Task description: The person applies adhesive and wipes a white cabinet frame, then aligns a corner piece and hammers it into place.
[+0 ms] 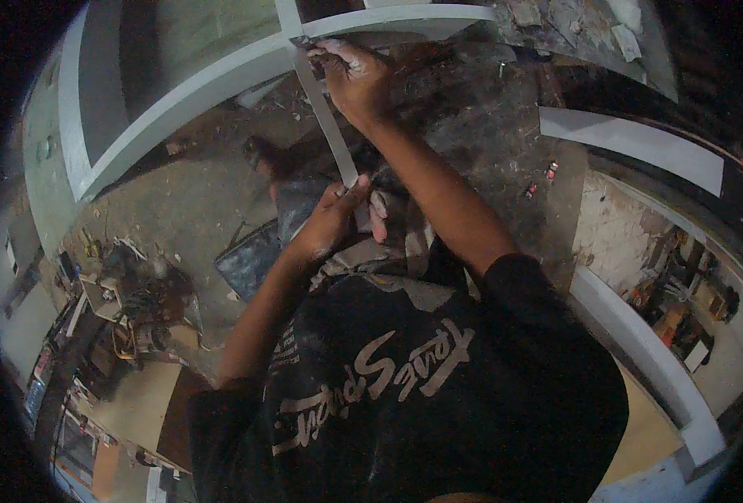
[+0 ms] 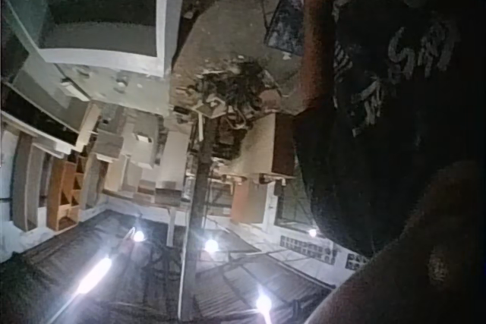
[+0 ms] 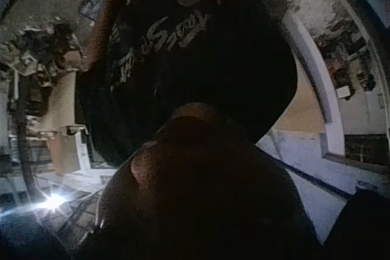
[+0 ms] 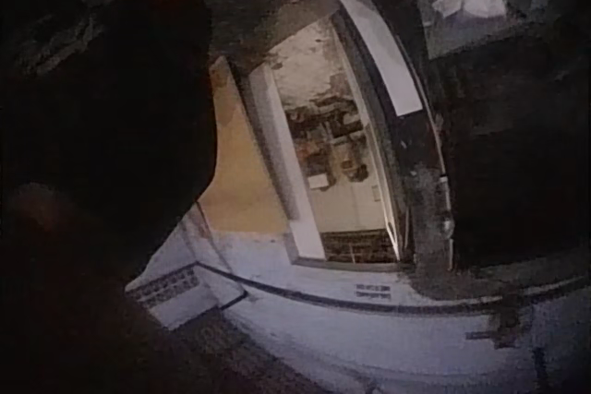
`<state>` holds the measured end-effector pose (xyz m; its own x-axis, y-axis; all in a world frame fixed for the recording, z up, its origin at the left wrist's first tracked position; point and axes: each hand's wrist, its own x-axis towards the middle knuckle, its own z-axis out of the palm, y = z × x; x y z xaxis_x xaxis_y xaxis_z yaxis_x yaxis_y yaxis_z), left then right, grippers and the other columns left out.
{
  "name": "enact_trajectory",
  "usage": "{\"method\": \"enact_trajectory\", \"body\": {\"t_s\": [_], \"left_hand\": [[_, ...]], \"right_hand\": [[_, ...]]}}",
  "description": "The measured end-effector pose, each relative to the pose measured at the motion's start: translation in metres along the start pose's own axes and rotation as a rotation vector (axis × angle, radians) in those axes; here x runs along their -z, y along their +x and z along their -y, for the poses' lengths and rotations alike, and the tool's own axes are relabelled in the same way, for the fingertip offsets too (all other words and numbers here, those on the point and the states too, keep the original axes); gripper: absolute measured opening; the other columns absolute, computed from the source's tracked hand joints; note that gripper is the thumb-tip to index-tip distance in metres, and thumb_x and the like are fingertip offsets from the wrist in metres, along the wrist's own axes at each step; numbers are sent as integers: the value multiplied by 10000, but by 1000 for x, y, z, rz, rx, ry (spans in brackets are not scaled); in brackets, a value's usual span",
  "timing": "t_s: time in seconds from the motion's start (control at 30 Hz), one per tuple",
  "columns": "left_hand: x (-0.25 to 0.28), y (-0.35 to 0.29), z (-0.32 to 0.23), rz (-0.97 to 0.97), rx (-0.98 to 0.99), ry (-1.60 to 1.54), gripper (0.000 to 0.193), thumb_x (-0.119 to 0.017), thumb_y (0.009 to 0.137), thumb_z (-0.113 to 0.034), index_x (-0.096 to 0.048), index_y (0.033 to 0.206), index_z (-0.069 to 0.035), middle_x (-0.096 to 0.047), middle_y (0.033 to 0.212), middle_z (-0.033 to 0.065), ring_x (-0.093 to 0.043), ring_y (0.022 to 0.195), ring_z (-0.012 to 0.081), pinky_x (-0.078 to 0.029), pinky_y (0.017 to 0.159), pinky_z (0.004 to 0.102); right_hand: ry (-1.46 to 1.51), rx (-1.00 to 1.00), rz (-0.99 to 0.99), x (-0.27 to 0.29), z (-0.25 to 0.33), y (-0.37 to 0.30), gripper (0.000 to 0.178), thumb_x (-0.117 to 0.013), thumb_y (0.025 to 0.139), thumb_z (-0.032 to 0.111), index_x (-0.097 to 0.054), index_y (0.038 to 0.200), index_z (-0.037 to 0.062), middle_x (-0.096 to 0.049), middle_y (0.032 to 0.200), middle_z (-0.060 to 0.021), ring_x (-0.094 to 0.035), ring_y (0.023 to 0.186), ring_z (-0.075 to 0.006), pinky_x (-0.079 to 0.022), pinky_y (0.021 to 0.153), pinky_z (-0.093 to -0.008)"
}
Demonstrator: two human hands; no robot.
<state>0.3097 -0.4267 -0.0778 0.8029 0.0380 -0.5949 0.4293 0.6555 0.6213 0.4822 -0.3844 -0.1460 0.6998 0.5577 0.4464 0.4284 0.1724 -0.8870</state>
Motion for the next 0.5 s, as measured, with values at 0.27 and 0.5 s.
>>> {"method": "enact_trajectory", "body": {"t_s": [0.27, 0.5], "left_hand": [[-22, -4, -20, -183, 73, 43, 477, -373, 1047, -370, -595, 846, 1, -639, 675, 138, -626, 607, 227, -494, 635, 335], [-5, 4, -6, -70, 177, 30, 398, -444, 997, -470, -565, 998, -91, -575, 968, 102, -584, 867, 236, -478, 808, 430]], "right_hand": [[-153, 32, 65, 12, 7, 6, 213, -644, 771, 2, -725, 967, 17, -730, 893, -131, -715, 807, -244, -556, 740, -315], [-166, 94, 179, 22, 6, 10, 263, -639, 744, -9, -730, 983, 51, -722, 924, -143, -710, 827, -280, -561, 740, -355]]}}
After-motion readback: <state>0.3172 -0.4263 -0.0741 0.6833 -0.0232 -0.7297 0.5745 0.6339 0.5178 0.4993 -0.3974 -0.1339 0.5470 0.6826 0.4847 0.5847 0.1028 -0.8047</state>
